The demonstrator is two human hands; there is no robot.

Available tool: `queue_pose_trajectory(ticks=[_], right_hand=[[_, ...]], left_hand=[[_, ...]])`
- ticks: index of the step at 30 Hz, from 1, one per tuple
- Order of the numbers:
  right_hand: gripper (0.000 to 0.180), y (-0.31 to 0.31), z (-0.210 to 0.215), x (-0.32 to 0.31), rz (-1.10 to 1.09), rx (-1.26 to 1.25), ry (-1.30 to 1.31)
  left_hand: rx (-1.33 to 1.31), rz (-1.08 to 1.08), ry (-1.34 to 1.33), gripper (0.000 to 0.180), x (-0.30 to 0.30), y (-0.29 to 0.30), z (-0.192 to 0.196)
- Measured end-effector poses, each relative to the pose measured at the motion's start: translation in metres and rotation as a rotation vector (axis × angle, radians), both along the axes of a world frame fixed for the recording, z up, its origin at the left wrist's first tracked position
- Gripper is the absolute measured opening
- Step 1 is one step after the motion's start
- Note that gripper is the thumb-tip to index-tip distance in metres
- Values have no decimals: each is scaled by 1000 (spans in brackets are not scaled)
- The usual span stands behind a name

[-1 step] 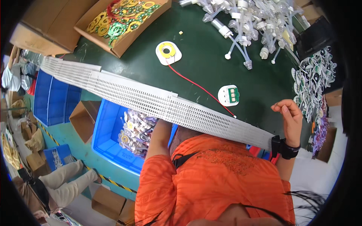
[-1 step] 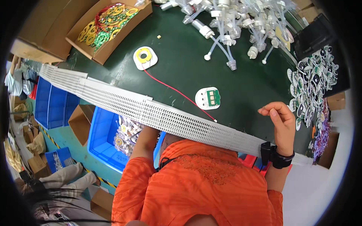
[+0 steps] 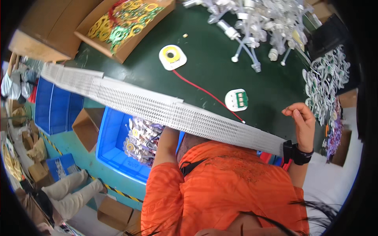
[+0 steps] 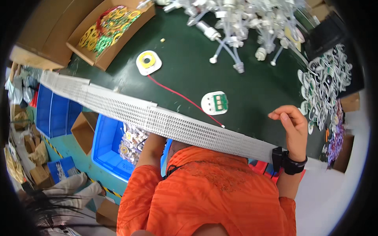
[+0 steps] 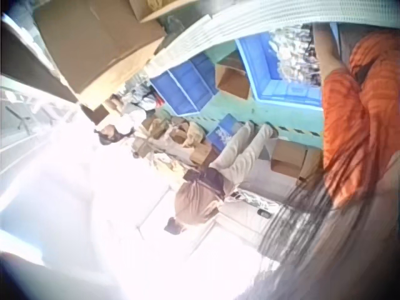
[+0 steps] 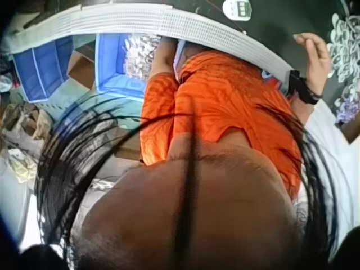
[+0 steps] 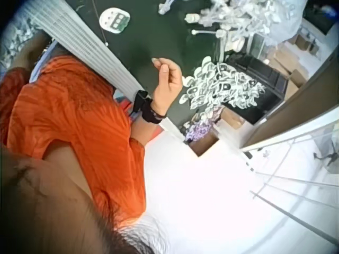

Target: Assembling small electronic modules involving LEDs, circuit boards, and wires.

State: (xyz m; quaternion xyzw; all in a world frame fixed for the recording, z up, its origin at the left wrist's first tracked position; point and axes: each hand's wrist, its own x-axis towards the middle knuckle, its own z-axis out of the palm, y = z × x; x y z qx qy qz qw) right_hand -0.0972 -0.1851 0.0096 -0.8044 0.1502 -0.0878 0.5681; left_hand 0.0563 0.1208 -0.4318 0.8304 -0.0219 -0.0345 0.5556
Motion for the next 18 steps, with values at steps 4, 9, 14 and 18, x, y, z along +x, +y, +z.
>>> queue_pose_trajectory(ticks=[4, 9, 14, 18], right_hand=[[15, 6, 7, 2, -36, -62, 97], [18, -4, 0, 2, 141, -62, 122], [17, -20, 5, -5, 238, -176, 31], [16, -39, 5, -5, 239, -180, -4]], left_hand=[[-62, -187, 97, 38, -6, 18, 46], [-65, -501, 161, 39, -33, 102, 77], [84, -612, 244, 41, -26, 184, 86], [177, -628, 284, 42, 11, 160, 131]])
